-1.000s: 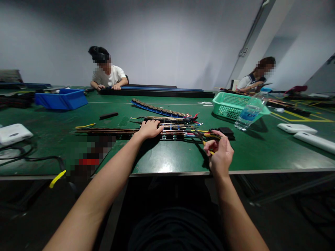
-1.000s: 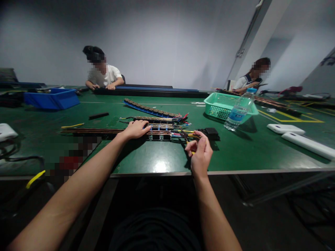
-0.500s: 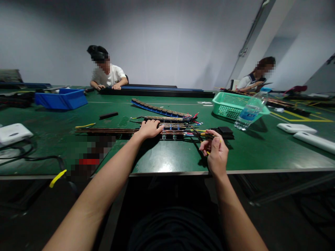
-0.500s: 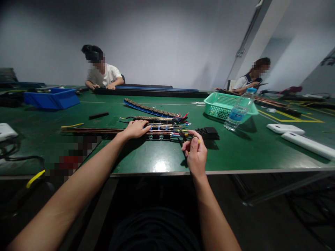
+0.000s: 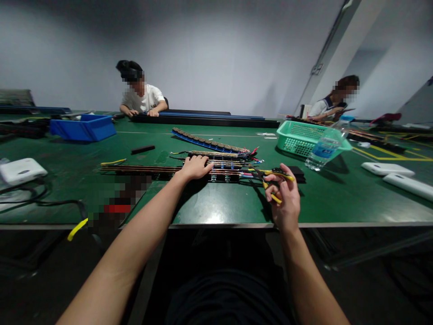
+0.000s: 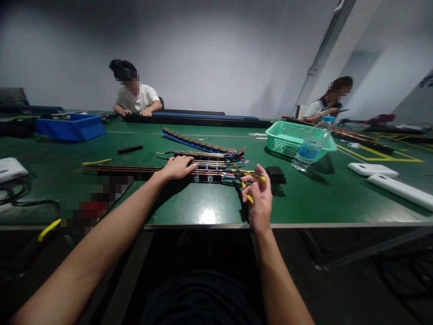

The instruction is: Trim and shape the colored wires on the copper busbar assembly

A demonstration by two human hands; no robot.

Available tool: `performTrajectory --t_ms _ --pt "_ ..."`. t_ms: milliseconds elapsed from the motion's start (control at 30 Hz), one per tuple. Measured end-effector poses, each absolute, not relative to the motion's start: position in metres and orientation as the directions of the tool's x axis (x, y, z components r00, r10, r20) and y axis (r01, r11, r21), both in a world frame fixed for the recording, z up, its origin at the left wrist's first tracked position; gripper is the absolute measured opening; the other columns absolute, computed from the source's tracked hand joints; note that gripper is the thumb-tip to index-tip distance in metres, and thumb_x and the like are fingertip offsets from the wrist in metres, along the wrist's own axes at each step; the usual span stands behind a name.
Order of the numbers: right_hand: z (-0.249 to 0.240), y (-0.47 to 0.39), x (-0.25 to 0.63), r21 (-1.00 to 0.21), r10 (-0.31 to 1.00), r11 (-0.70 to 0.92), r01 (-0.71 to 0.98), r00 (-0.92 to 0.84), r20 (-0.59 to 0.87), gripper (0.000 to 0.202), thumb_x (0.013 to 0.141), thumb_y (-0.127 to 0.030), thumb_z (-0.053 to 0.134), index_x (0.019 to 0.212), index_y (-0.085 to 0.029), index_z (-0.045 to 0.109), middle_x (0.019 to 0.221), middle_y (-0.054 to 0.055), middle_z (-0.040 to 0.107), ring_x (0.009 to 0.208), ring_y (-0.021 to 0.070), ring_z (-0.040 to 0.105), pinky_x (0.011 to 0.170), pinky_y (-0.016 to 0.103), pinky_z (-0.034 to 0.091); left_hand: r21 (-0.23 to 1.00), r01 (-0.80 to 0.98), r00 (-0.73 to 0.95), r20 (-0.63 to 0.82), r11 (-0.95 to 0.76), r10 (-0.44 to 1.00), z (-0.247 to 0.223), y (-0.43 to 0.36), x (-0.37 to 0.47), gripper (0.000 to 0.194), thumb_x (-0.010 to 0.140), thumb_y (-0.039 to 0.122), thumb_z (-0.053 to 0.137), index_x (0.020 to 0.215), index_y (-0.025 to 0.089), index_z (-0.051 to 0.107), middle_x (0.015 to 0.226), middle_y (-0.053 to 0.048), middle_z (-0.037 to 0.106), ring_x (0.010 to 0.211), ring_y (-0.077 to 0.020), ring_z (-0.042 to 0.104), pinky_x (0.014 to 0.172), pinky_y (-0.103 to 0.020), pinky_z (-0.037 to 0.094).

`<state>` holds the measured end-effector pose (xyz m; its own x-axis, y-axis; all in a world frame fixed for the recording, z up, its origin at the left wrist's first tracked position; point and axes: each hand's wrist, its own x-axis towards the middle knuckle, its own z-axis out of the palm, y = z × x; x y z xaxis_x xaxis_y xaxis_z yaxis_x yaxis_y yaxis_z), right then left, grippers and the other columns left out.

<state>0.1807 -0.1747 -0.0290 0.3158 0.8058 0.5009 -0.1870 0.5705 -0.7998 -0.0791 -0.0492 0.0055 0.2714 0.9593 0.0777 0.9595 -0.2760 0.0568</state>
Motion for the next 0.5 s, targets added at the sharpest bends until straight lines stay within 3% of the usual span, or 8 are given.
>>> performTrajectory --t_ms 167,267,400,500 --pt "-0.004 -0.156 0.186 -0.874 0.835 0.479 -0.083 0.35 0.424 0.052 0.087 -0.06 0.067 0.122 -0.023 0.057 0.08 -0.001 0.068 0.041 0.0059 0.043 0.039 0.021 0.028 0.052 0.961 0.269 0.07 -0.273 0.96 0.006 -0.05 -0.079 0.062 0.105 0.055 0.028 0.148 0.018 0.053 0.151 -0.016 0.055 0.137 -0.0357 0.051 0.114 -0.054 0.035" --pt "0.002 -0.148 0.184 -0.884 0.828 0.459 0.082 0.321 0.46 0.047 0.091 -0.062 0.06 0.114 -0.021 0.061 0.077 0.0 0.067 0.041 0.0076 0.044 0.04 0.022 0.029 0.062 0.957 0.278 0.083 -0.283 0.957 0.006 -0.049 -0.079 0.063 0.104 0.056 0.028 0.148 0.018 0.052 0.152 -0.016 0.055 0.137 -0.0367 0.051 0.113 -0.054 0.035" --pt "-0.015 -0.153 0.171 -0.748 0.751 0.503 0.432 0.209 0.626 0.037 0.097 -0.052 0.058 0.111 -0.02 0.069 0.06 -0.004 0.056 0.049 0.0114 0.047 0.051 0.025 0.038 0.079 0.959 0.268 0.077 -0.273 0.96 0.005 -0.048 -0.08 0.061 0.104 0.057 0.03 0.148 0.021 0.053 0.152 -0.015 0.055 0.138 -0.0368 0.05 0.114 -0.055 0.035" --pt "-0.03 -0.16 0.165 -0.63 0.722 0.527 0.571 0.091 0.686 0.034 0.096 -0.048 0.061 0.111 -0.02 0.072 0.05 -0.008 0.043 0.045 0.0104 0.04 0.053 0.025 0.036 0.082 0.957 0.272 0.076 -0.278 0.959 0.004 -0.048 -0.08 0.063 0.103 0.057 0.03 0.148 0.021 0.053 0.152 -0.015 0.055 0.138 -0.0365 0.05 0.115 -0.055 0.034"
